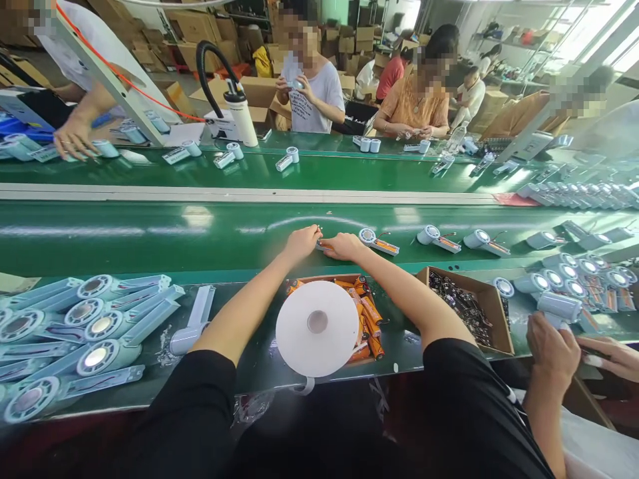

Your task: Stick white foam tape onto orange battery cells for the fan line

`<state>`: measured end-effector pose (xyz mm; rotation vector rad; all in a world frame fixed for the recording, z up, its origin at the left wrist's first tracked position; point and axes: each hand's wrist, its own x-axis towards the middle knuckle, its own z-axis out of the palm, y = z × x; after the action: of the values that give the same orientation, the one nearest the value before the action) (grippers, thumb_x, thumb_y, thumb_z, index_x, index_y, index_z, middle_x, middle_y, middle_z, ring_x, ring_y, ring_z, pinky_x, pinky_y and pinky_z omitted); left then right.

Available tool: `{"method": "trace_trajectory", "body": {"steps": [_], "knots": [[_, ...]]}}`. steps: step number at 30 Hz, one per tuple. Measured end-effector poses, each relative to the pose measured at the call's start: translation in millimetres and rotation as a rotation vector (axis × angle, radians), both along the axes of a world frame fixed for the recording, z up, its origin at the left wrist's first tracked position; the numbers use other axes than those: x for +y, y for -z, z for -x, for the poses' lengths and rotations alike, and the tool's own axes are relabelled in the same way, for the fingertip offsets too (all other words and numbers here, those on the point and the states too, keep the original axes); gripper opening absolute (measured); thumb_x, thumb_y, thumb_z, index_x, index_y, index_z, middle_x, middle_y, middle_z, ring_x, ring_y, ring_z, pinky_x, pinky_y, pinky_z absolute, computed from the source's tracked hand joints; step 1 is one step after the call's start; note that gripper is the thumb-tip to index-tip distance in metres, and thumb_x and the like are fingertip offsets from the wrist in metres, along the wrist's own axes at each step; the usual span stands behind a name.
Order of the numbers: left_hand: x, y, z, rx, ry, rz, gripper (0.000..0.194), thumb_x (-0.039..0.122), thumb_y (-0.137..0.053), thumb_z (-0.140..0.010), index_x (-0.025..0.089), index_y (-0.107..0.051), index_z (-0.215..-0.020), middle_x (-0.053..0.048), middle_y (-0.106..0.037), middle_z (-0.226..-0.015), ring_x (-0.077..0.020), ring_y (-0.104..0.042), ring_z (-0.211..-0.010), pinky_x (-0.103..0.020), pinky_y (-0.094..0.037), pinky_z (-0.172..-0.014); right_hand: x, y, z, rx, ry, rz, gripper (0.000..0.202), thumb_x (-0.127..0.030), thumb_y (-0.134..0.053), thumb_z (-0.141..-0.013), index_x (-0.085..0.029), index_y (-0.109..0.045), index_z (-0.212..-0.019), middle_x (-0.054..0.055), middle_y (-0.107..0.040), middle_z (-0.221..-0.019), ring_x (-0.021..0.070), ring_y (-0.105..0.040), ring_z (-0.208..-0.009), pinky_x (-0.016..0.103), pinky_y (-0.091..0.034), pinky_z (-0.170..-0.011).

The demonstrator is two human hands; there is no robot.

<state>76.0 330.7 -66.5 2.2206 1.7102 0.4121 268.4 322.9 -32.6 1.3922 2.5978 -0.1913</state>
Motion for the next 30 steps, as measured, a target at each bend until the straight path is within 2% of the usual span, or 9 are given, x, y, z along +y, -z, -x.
{"method": "trace_trajectory", "body": {"steps": [5, 8, 10, 13, 16, 18, 21, 26, 30], "knots": [[3, -12.7, -11, 0.005, -0.004, 0.051, 0.032, 0.034, -0.040, -0.107, 0.020, -0.065, -0.121, -0.015, -0.074, -0.125, -0.0306, -0.070, -0.113, -0.041, -0.050, -0.097, 6, -13.4, 23, -0.074, 0.007, 0.049, 0.043, -0.043, -0.068, -0.091, -0.024, -0.075, -0.129, 0.019, -0.077, -0.121, 0.0378, -0.074, -0.110, 0.043, -0.055, -0.089], [0, -39.4, -16, 0.002, 0.031, 0.076, 0.032, 0.029, -0.041, -0.105, 0.018, -0.067, -0.120, -0.016, -0.075, -0.122, -0.0307, -0.069, -0.115, -0.045, -0.051, -0.101, 7, -41.9, 24, -0.041, 0.024, 0.075, 0.038, -0.041, -0.074, -0.087, -0.024, -0.079, -0.121, 0.014, -0.080, -0.117, 0.0326, -0.076, -0.106, 0.039, -0.056, -0.091], [-18, -62.2, -11, -0.006, 0.054, 0.053, 0.035, 0.029, -0.041, -0.104, 0.017, -0.065, -0.127, -0.017, -0.072, -0.130, -0.0306, -0.063, -0.127, -0.048, -0.047, -0.110, -8, -62.7, 8, 0.023, 0.044, 0.045, 0.040, -0.042, -0.069, -0.094, -0.028, -0.075, -0.131, 0.010, -0.079, -0.124, 0.0288, -0.075, -0.112, 0.036, -0.055, -0.096], [-79, -88.9, 10, -0.057, 0.230, -0.034, 0.048, 0.043, -0.051, -0.102, 0.023, -0.056, -0.145, -0.013, -0.064, -0.147, -0.0310, -0.046, -0.147, -0.053, -0.035, -0.124, -66, -76.8, -39, 0.300, 0.139, -0.103, 0.039, -0.039, -0.050, -0.106, -0.025, -0.071, -0.136, 0.009, -0.076, -0.133, 0.0250, -0.072, -0.119, 0.037, -0.054, -0.102], [-164, -97.2, 39, -0.056, 0.763, -0.049, 0.084, 0.061, -0.078, -0.082, 0.029, -0.051, -0.155, -0.010, -0.053, -0.160, -0.0388, -0.032, -0.157, -0.059, -0.024, -0.130, -156, -63.3, -85, 0.962, 0.310, -0.187, 0.029, -0.044, -0.060, -0.102, -0.021, -0.079, -0.101, 0.006, -0.082, -0.093, 0.0209, -0.077, -0.083, 0.034, -0.061, -0.081], [-211, -95.6, 52, 0.028, 0.829, -0.049, 0.090, 0.060, -0.081, -0.080, 0.028, -0.048, -0.158, -0.011, -0.045, -0.167, -0.0427, -0.025, -0.159, -0.065, -0.019, -0.130, -212, -48.1, -99, 1.253, 0.395, -0.147, 0.027, -0.047, -0.069, -0.096, -0.021, -0.077, -0.091, 0.003, -0.079, -0.077, 0.0186, -0.073, -0.067, 0.030, -0.060, -0.065], [-249, -89.1, 61, 0.082, 0.755, -0.073, 0.087, 0.046, -0.080, -0.085, 0.026, -0.043, -0.161, -0.011, -0.046, -0.166, -0.0416, -0.023, -0.160, -0.065, -0.028, -0.128, -270, -29.6, -94, 1.509, 0.520, -0.126, 0.028, -0.049, -0.073, -0.093, -0.022, -0.074, -0.089, 0.003, -0.077, -0.072, 0.0168, -0.069, -0.057, 0.027, -0.054, -0.052], [-276, -78.3, 73, -0.027, 0.581, -0.348, 0.082, 0.019, -0.078, -0.084, 0.023, -0.043, -0.159, -0.014, -0.060, -0.150, -0.0415, -0.034, -0.154, -0.062, -0.041, -0.123, -311, -13.9, -52, 1.718, 0.663, -0.217, 0.037, -0.058, -0.069, -0.094, -0.022, -0.070, -0.088, 0.000, -0.068, -0.063, 0.0141, -0.060, -0.051, 0.025, -0.046, -0.046], [-304, -69.4, 79, -0.208, 0.337, -0.598, 0.080, 0.010, -0.074, -0.086, 0.025, -0.041, -0.158, -0.016, -0.062, -0.139, -0.0413, -0.036, -0.152, -0.070, -0.039, -0.121, -338, -10.5, -3, 1.572, 0.362, 0.231, 0.054, -0.069, -0.073, -0.086, -0.019, -0.072, -0.107, -0.003, -0.067, -0.065, 0.0107, -0.052, -0.050, 0.023, -0.041, -0.049]]}}
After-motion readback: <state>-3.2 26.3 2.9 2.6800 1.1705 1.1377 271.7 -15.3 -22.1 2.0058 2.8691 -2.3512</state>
